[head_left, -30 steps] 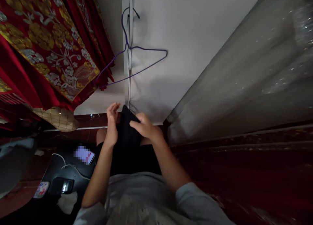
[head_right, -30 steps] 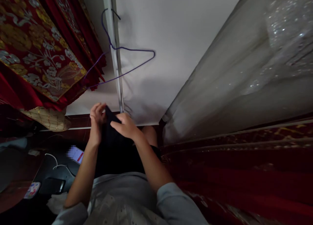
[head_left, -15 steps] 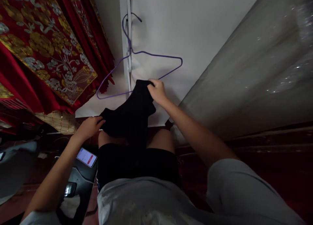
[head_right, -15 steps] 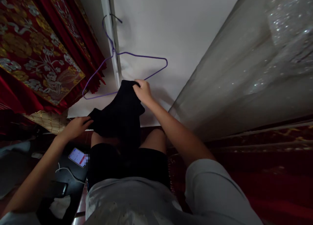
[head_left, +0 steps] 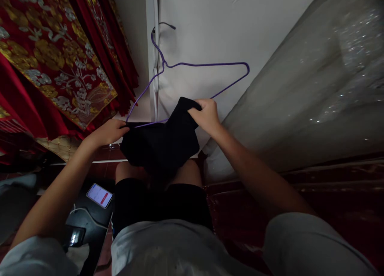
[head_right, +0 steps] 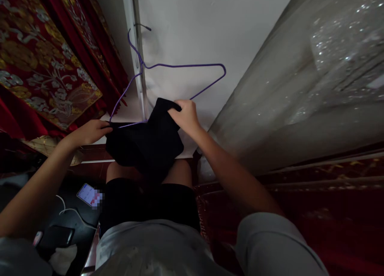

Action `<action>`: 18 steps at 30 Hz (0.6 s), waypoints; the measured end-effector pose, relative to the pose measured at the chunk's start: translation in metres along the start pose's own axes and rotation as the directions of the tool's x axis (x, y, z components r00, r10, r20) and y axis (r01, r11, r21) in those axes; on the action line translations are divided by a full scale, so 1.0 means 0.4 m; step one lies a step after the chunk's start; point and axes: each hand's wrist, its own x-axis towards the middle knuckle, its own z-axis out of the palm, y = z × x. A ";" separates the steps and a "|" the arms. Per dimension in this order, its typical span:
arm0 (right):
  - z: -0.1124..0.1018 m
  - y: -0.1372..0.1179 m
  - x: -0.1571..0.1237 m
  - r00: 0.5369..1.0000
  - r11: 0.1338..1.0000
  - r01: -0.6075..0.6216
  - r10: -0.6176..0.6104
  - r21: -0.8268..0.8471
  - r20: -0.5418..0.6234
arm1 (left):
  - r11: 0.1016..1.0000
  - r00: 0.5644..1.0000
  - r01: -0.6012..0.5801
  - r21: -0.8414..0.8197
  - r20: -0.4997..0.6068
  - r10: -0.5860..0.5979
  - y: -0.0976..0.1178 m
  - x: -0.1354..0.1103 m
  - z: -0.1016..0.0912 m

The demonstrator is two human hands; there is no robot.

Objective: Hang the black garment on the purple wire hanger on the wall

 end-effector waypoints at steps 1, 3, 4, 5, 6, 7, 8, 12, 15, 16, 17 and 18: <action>0.000 0.003 -0.002 1.000 1.000 -0.006 0.006 -0.006 0.008 | 0.997 0.997 0.071 -0.006 0.042 -0.071 -0.023 0.005 0.003; 0.003 0.010 -0.003 1.000 1.000 -0.016 0.016 -0.013 0.014 | 0.979 0.978 0.201 -0.043 0.066 -0.198 -0.058 0.007 0.005; 0.004 0.013 -0.003 1.000 1.000 -0.016 0.016 -0.010 0.013 | 0.967 0.970 0.241 -0.086 0.055 -0.237 -0.067 0.005 0.005; 0.007 0.015 -0.003 1.000 1.000 -0.015 0.015 -0.005 0.009 | 0.954 0.965 0.260 -0.148 0.030 -0.259 -0.069 0.002 0.004; 0.009 0.016 -0.002 1.000 1.000 -0.013 0.013 -0.001 0.003 | 0.940 0.964 0.257 -0.225 -0.004 -0.265 -0.065 -0.003 0.002; 0.012 0.017 -0.003 1.000 1.000 -0.010 0.010 0.003 -0.003 | 0.920 0.964 0.235 -0.313 -0.047 -0.263 -0.056 -0.006 0.000; 0.015 0.017 -0.003 1.000 1.000 -0.009 0.009 0.006 -0.009 | 0.892 0.959 0.202 -0.404 -0.101 -0.263 -0.041 -0.008 -0.003; 0.031 0.011 -0.011 1.000 0.999 -0.020 0.020 0.037 -0.006 | 0.790 0.910 -0.007 -0.613 -0.331 -0.249 0.049 0.011 -0.008; 0.049 0.006 -0.024 0.999 0.995 -0.048 0.047 0.091 0.010 | 0.791 0.909 -0.133 -0.597 -0.392 -0.142 0.120 0.057 0.000; 0.053 0.006 -0.029 0.999 0.992 -0.054 0.053 0.112 0.009 | 0.792 0.908 -0.161 -0.588 -0.403 -0.114 0.137 0.074 0.006; 0.056 0.007 -0.034 0.999 0.990 -0.053 0.052 0.132 0.009 | 0.791 0.902 -0.187 -0.583 -0.420 -0.096 0.149 0.091 0.012; 0.055 0.009 -0.037 0.999 0.988 -0.042 0.040 0.147 0.016 | 0.790 0.893 -0.212 -0.576 -0.442 -0.082 0.156 0.106 0.018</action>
